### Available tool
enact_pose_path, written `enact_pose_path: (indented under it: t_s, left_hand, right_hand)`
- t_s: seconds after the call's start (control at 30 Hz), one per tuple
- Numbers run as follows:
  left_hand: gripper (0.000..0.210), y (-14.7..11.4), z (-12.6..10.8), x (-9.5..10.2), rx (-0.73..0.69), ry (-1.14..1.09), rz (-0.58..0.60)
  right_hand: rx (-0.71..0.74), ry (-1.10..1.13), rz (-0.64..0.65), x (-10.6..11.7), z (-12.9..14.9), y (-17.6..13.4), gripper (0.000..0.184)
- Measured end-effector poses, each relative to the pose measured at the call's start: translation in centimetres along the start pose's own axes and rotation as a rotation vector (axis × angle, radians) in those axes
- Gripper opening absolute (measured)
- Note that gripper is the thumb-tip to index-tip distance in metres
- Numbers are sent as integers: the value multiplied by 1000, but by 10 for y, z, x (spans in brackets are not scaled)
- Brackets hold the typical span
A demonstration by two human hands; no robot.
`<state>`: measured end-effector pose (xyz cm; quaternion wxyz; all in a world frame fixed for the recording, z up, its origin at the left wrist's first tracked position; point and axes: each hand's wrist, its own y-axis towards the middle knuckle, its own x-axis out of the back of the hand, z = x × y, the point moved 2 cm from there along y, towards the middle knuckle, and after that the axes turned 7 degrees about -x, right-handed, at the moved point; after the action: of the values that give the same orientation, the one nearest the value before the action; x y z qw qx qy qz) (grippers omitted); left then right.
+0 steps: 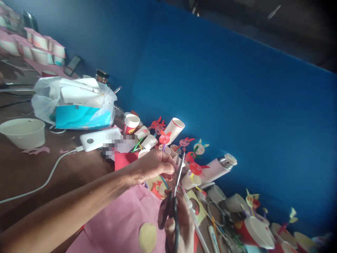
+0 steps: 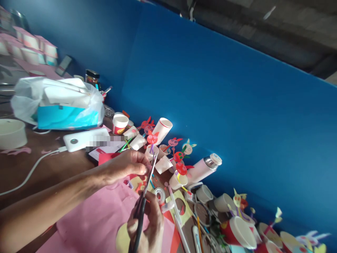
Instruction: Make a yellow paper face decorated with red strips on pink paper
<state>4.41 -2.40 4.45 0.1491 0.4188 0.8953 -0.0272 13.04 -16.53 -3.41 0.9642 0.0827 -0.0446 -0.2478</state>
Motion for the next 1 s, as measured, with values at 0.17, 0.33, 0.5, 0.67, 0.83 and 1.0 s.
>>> enact_pose_path:
  t_s: [0.17, 0.33, 0.5, 0.67, 0.83, 1.0]
  left_hand:
    - [17, 0, -1, 1, 0, -4, -2]
    - [15, -1, -4, 2, 4, 3, 9]
    - [11, -1, -8, 4, 4, -2, 50]
    - [9, -1, -9, 6, -14, 33, 119]
    - [9, 0, -10, 9, 0, 68, 118]
    - [12, 0, -10, 10, -4, 99, 161]
  right_hand:
    - [19, -20, -45, -1, 2, -2, 65]
    - [31, -19, -6, -1, 1, -1, 64]
    - [61, -87, 17, 2, -1, 1, 61]
    - [56, -99, 69, 5, -2, 2, 61]
    - [49, -90, 81, 6, -3, 2, 60]
    - [37, -52, 77, 6, -6, 2, 56]
